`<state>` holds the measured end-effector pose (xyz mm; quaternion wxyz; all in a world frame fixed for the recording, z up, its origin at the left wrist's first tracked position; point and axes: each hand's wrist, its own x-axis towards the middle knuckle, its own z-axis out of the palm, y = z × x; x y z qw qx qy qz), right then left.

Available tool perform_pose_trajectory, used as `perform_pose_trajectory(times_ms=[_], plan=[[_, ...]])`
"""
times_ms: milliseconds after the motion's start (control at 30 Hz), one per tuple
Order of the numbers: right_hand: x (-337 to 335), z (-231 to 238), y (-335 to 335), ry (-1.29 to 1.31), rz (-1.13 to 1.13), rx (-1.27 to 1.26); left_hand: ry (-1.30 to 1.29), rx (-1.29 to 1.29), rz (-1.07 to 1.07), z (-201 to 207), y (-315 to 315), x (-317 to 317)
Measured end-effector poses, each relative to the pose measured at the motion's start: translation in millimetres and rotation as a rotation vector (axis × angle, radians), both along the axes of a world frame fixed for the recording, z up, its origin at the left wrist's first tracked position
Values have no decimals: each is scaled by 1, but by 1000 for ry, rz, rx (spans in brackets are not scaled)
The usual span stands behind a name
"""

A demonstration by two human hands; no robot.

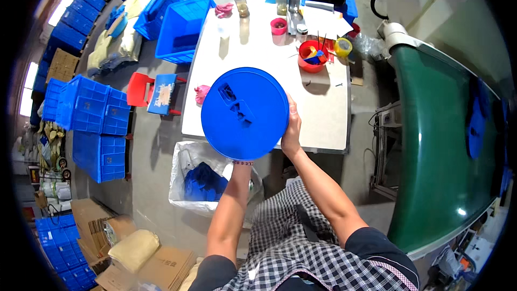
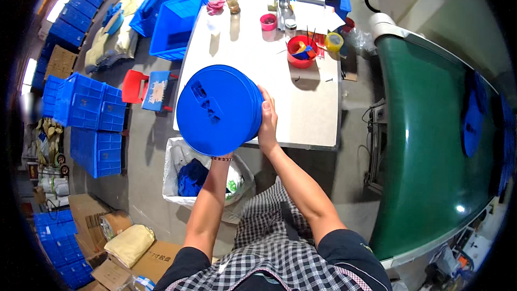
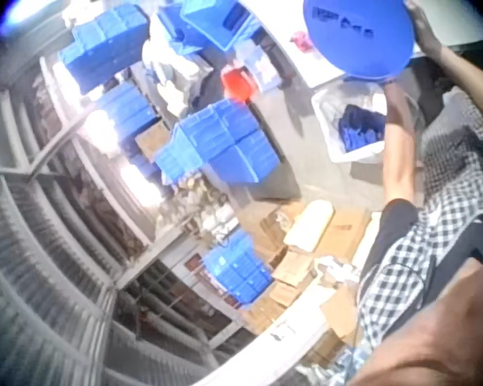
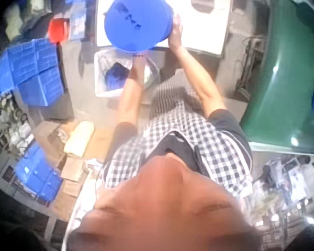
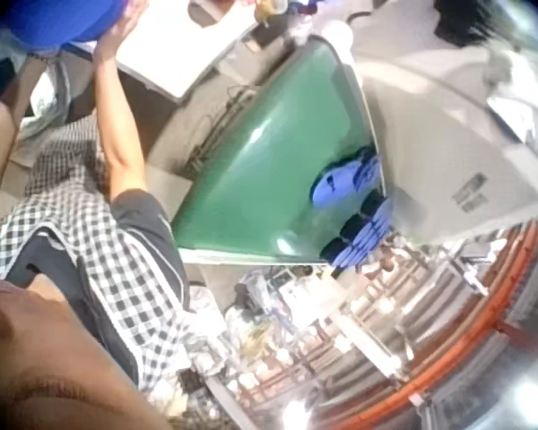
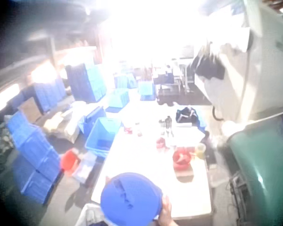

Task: The person picks up blue circular plastic parts from a conveyor belt and stacks them on a table. They then wipe the parts with a pink cloth, occasionally applying liquid from a bottle, and place the cleaned parts into a blue crate.

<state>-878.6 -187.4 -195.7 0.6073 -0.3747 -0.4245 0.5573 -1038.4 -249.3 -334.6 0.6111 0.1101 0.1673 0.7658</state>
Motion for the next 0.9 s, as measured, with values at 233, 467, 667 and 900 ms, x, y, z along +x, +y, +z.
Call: perform_pose_trajectory(times_ms=[233, 467, 667, 900], plan=[[2, -131, 101, -205, -9, -59, 95, -447, 44, -108, 96, 17], [-19, -275, 157, -235, -22, -147, 116, -558, 20, -216, 155, 7], [-34, -345, 187, -185, -58, -209, 132, -608, -18, -269, 168, -11], [-36, -353, 186, -146, -99, -282, 149, -651, -32, -282, 172, -23]])
